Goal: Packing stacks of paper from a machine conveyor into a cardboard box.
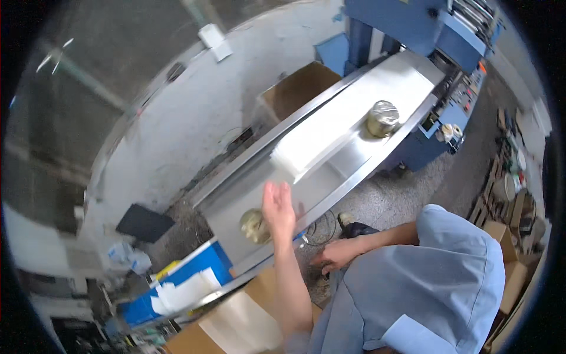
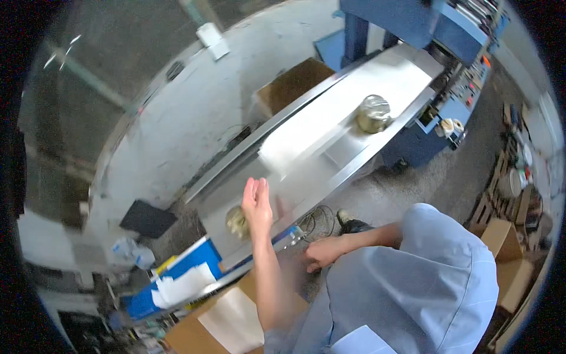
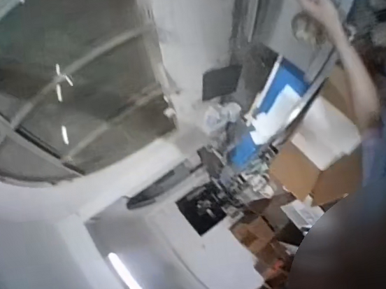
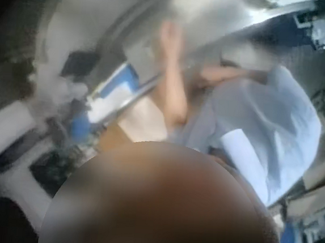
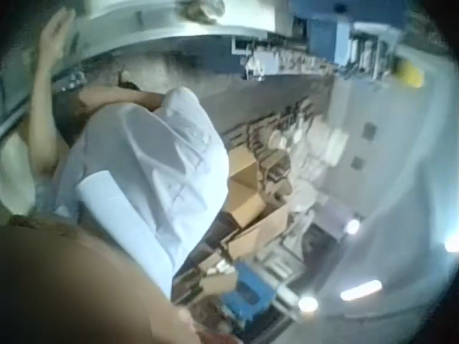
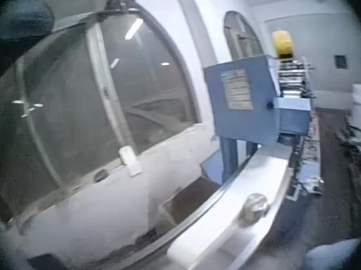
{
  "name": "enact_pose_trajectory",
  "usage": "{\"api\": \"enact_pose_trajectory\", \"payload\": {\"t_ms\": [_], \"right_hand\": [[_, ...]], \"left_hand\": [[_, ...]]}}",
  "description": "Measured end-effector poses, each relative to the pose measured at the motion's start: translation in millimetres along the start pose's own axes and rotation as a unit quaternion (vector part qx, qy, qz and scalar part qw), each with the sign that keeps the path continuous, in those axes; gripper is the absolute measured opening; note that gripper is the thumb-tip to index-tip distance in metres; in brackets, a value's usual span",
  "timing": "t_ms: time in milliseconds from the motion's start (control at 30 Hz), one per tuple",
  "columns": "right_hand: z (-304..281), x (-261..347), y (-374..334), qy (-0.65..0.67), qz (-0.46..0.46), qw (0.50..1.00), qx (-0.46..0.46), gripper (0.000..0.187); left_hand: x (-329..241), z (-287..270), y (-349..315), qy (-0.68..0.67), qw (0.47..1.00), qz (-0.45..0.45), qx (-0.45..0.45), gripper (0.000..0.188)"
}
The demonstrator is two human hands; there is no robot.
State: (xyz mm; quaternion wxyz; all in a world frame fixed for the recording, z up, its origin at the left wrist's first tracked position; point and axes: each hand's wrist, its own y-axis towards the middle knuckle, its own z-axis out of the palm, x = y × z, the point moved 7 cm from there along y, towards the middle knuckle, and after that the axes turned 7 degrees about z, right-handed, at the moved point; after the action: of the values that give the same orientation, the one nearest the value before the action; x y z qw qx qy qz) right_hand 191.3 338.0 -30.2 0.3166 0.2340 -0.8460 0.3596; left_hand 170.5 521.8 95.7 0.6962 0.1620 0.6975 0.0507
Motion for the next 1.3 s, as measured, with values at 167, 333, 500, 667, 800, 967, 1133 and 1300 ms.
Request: {"api": "enact_pose_trajectory", "payload": {"t_ms": [167,333,500,667,800,967,1133,1300], "right_hand": [[-85.8,-29.6,-77.9,0.06,-0.052,0.995,-0.053,0.057],[-152.4,-94.3,-139.5,0.108,-0.041,0.973,-0.202,0.048],[-218.8,-119.5,-208.0,0.228,-0.069,0.942,-0.236,0.036],[-310.9,-198.3,-277.6,-0.004,0.097,0.768,-0.632,0.032],[-346.7,-237.7,-281.7,-0.029,0.211,0.732,-0.646,0.028],[-359.8,-264.0,-258.9,-0.044,0.285,0.765,-0.576,0.02],[-364.6,-272.0,-251.7,-0.049,0.321,0.765,-0.555,0.016],[-371.4,-271.7,-246.5,-0.033,0.342,0.776,-0.529,0.018]], "left_hand": [[130.7,28.6,52.1,0.102,0.964,-0.243,0.013,0.056],[113.5,74.4,62.8,-0.105,0.911,-0.392,-0.069,0.047],[116.0,81.3,76.8,0.004,0.956,-0.289,0.06,0.034],[85.0,80.5,81.4,0.186,0.957,-0.189,0.119,0.033],[101.7,78.5,73.7,0.118,0.967,-0.205,0.09,0.03],[100.8,82.4,68.2,0.082,0.96,-0.255,0.08,0.027],[101.0,81.4,72.9,0.116,0.964,-0.215,0.11,0.026],[111.5,78.0,73.6,0.109,0.967,-0.205,0.107,0.031]]}}
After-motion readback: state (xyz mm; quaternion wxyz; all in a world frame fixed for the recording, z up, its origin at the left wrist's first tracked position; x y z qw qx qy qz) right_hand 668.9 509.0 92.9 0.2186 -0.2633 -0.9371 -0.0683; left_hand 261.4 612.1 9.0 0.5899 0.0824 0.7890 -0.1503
